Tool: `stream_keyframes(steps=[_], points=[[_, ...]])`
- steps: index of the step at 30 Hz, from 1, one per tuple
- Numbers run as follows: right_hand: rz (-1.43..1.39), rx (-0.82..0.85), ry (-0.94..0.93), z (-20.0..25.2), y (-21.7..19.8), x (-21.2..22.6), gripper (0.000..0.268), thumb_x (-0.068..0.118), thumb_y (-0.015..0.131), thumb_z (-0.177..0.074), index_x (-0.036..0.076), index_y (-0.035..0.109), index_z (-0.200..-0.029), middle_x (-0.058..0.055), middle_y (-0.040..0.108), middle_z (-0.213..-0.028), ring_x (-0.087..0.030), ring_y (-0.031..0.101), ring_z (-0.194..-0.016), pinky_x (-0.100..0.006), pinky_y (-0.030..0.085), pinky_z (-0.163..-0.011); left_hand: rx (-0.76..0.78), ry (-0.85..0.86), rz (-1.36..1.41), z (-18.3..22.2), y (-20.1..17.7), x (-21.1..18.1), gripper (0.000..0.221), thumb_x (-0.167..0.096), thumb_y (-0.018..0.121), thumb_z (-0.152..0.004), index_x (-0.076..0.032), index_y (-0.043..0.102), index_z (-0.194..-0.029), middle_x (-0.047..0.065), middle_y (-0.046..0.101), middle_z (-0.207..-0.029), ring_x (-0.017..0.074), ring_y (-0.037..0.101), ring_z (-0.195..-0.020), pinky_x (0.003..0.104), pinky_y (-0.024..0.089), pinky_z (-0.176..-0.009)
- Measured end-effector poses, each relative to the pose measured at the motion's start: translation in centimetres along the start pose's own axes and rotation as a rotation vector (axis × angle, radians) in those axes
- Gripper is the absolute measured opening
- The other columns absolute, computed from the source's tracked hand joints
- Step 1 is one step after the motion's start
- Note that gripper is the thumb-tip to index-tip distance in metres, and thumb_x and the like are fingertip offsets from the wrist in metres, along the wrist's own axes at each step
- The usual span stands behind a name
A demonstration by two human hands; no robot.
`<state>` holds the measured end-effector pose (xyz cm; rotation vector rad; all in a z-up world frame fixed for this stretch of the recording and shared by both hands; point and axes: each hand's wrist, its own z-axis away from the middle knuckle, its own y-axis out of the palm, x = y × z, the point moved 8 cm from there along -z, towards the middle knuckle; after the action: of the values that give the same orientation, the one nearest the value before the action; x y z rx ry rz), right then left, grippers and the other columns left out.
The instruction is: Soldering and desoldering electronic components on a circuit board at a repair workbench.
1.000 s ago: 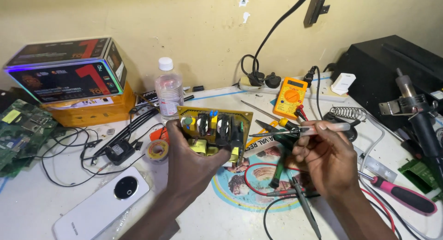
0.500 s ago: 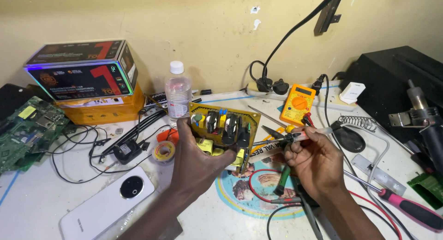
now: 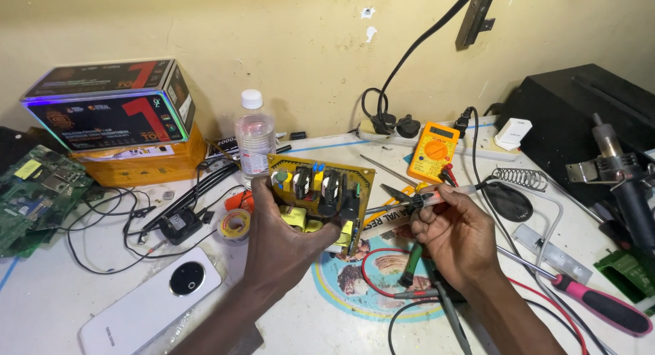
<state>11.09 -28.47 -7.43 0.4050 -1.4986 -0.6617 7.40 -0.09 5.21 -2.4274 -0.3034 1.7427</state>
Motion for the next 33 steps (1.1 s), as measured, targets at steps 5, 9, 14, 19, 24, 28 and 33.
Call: stream_keyframes(steps=[5, 9, 14, 19, 24, 28, 33], points=[[-0.052, -0.007, -0.017, 2.9, 3.5, 1.6, 0.018, 0.026, 0.057, -0.102, 0.009, 0.066, -0.104, -0.008, 0.059, -0.069, -0.019, 0.057, -0.061, -0.032, 0.046, -0.051, -0.08, -0.069, -0.071, 0.1, -1.0, 1.2, 0.079, -0.031, 0.089, -0.057, -0.013, 0.044, -0.12, 0.005, 0.063, -0.11, 0.0186, 0.06, -0.102, 0.034, 0.051, -0.091], [0.101, 0.195, -0.259, 5.4, 7.8, 3.4, 0.025, 0.02, 0.056, -0.104, 0.002, 0.061, -0.121, -0.019, 0.073, -0.078, -0.032, 0.074, -0.066, -0.043, 0.065, -0.054, -0.038, -0.072, 0.047, 0.1, -0.9, 1.3, 0.082, -0.023, 0.088, -0.055, -0.015, 0.043, -0.123, 0.005, 0.065, -0.111, 0.0171, 0.067, -0.099, 0.032, 0.055, -0.09], [0.428, 0.158, -0.428, 8.7, 11.4, 1.7, 0.043, 0.001, 0.079, -0.079, -0.001, 0.063, -0.119, -0.016, 0.077, -0.092, -0.024, 0.077, -0.088, -0.037, 0.067, -0.079, -0.038, -0.099, 0.058, 0.0, -0.6, 1.1, 0.081, -0.023, 0.089, -0.056, -0.016, 0.043, -0.122, 0.004, 0.068, -0.111, 0.0162, 0.069, -0.099, 0.031, 0.056, -0.09], [0.485, 0.046, -0.511, 9.5, 12.1, 1.3, 0.046, 0.002, 0.08, -0.08, 0.003, 0.061, -0.121, -0.015, 0.074, -0.089, -0.022, 0.075, -0.083, -0.034, 0.067, -0.07, -0.038, -0.065, 0.083, -0.1, -0.4, 0.7, 0.087, -0.02, 0.086, -0.058, -0.015, 0.04, -0.132, 0.005, 0.07, -0.118, 0.0159, 0.07, -0.105, 0.029, 0.055, -0.095], [0.601, -0.079, -0.501, 9.7, 12.3, 1.2, 0.046, 0.006, 0.078, -0.082, 0.006, 0.06, -0.123, -0.01, 0.071, -0.093, -0.02, 0.072, -0.08, -0.034, 0.066, -0.063, -0.061, -0.067, 0.014, -0.1, -0.5, 0.8, 0.084, -0.024, 0.087, -0.057, -0.014, 0.042, -0.128, 0.004, 0.07, -0.114, 0.0158, 0.068, -0.102, 0.03, 0.054, -0.093], [0.62, -0.064, -0.511, 9.6, 12.7, 1.0, 0.044, 0.002, 0.075, -0.084, 0.008, 0.058, -0.124, -0.009, 0.067, -0.092, -0.018, 0.069, -0.075, -0.033, 0.064, -0.058, -0.058, -0.089, 0.052, 0.0, -0.4, 0.8, 0.078, -0.022, 0.088, -0.056, -0.014, 0.042, -0.12, 0.003, 0.067, -0.108, 0.0142, 0.067, -0.095, 0.03, 0.056, -0.087], [0.686, -0.061, -0.606, 9.6, 12.9, 1.2, 0.042, 0.004, 0.074, -0.087, 0.005, 0.058, -0.125, -0.01, 0.066, -0.093, -0.02, 0.069, -0.082, -0.034, 0.065, -0.072, -0.072, -0.025, 0.082, -0.1, -0.3, 0.1, 0.08, -0.018, 0.085, -0.058, -0.012, 0.042, -0.126, 0.004, 0.068, -0.11, 0.0144, 0.068, -0.097, 0.029, 0.058, -0.087]])
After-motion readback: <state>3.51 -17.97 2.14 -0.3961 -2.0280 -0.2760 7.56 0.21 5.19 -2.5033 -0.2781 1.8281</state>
